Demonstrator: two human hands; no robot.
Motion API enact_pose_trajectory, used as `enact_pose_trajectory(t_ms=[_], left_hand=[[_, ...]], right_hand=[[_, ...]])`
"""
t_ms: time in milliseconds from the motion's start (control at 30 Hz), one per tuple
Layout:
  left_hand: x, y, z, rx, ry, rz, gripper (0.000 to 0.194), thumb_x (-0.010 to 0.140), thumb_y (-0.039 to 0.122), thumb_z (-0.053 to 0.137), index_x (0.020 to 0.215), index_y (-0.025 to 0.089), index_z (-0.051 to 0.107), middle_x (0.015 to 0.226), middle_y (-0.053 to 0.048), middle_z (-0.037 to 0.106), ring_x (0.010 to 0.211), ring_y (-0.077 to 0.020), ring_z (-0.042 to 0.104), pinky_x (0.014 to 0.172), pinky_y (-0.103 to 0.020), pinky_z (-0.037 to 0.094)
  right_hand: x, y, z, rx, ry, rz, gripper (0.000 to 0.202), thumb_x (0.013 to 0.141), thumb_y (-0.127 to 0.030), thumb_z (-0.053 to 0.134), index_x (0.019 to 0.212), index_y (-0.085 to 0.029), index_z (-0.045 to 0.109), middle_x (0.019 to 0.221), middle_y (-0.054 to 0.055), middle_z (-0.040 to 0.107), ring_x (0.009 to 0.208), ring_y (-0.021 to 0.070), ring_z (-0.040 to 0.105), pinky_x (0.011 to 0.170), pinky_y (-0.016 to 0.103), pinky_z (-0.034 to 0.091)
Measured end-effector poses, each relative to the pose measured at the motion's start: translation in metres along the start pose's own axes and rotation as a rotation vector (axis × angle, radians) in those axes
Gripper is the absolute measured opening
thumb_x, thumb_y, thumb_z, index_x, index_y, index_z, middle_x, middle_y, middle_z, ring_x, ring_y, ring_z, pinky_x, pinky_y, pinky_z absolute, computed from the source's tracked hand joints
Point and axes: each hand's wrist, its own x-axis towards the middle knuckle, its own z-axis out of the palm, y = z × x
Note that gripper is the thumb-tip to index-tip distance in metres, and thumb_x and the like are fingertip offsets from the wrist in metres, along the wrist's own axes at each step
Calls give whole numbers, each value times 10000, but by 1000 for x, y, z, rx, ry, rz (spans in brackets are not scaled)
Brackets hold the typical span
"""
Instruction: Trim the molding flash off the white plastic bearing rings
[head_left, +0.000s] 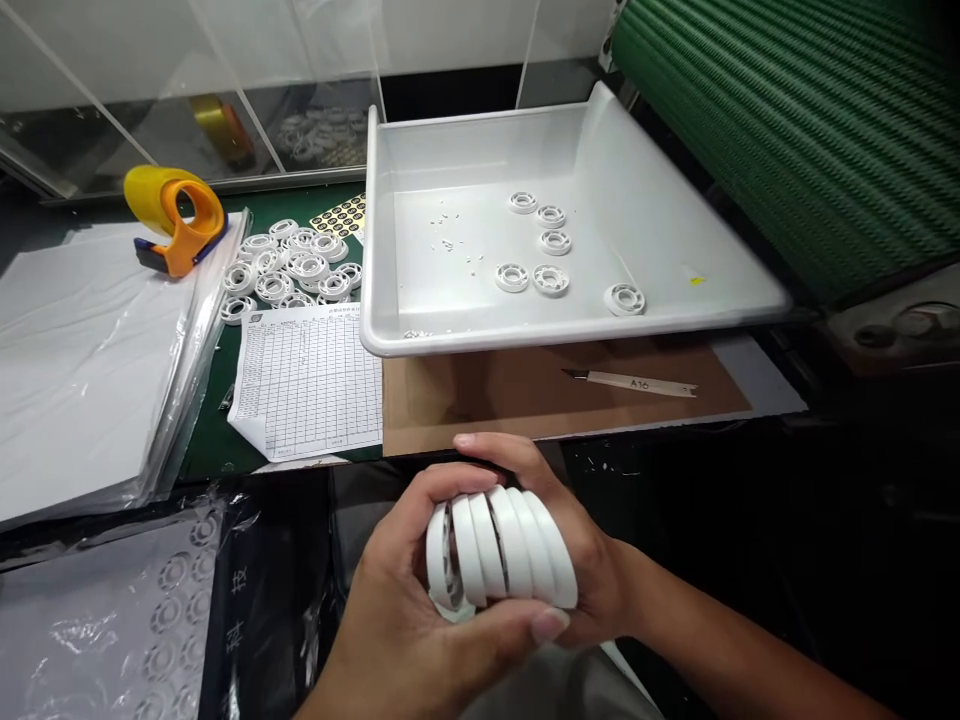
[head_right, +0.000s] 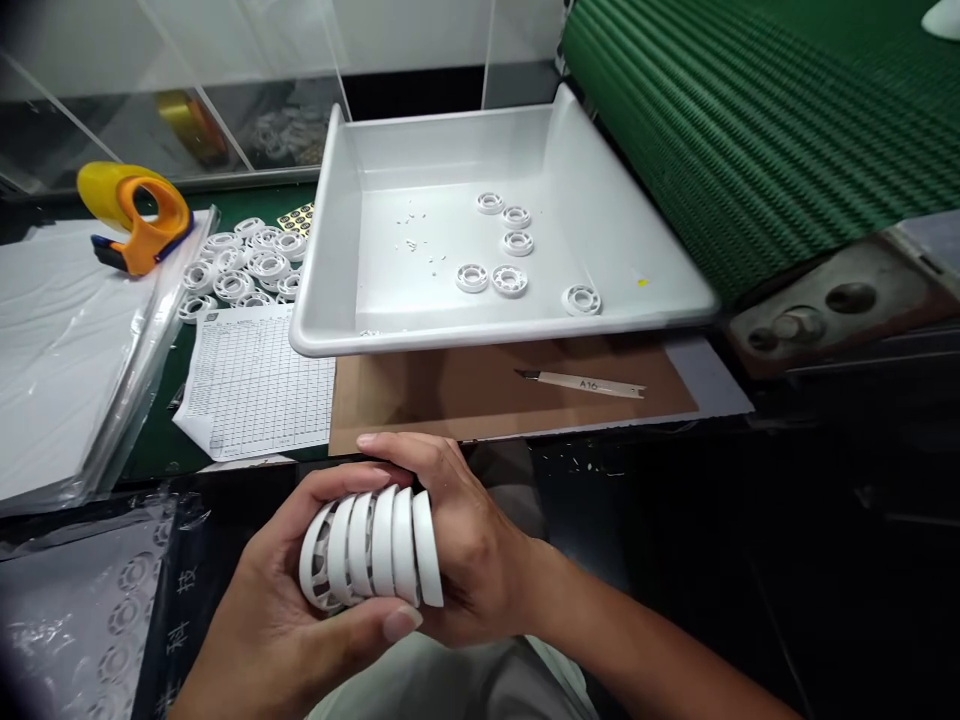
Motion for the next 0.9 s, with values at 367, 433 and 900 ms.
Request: enact_pose_trajectory(t_ms=[367, 433, 900], left_hand=[[-2, 0, 1, 116, 24, 18, 527, 552, 175, 968, 1029, 249, 756, 839, 43, 720, 644, -101, 593, 577, -177, 499], [-1, 0, 1, 119, 4, 0, 523, 560, 164, 953, 1028, 240, 731, 841, 40, 712, 666, -107, 589, 592, -183, 504], [1, -8, -2, -99, 46, 86, 566, 359, 115, 1066, 843, 247, 803, 942, 51, 722, 737, -74, 641, 623, -104, 502]], right_hand=[[7, -8, -5, -8, -69, 52, 681, 1132, -524, 541, 1657, -136, 346, 1509, 185, 525, 1366, 292, 562, 1172, 427, 471], [8, -8, -4, -48, -64, 50, 720, 1093, -481, 623, 1654, -132, 337, 1506, 186, 529, 1363, 290, 559, 1174, 426, 463], [7, -6, -6, -38, -95, -38, 678, 1073, -559, 679, 1546, -140, 432, 1517, 216, 483, 1387, 323, 561, 1146, 447, 518]])
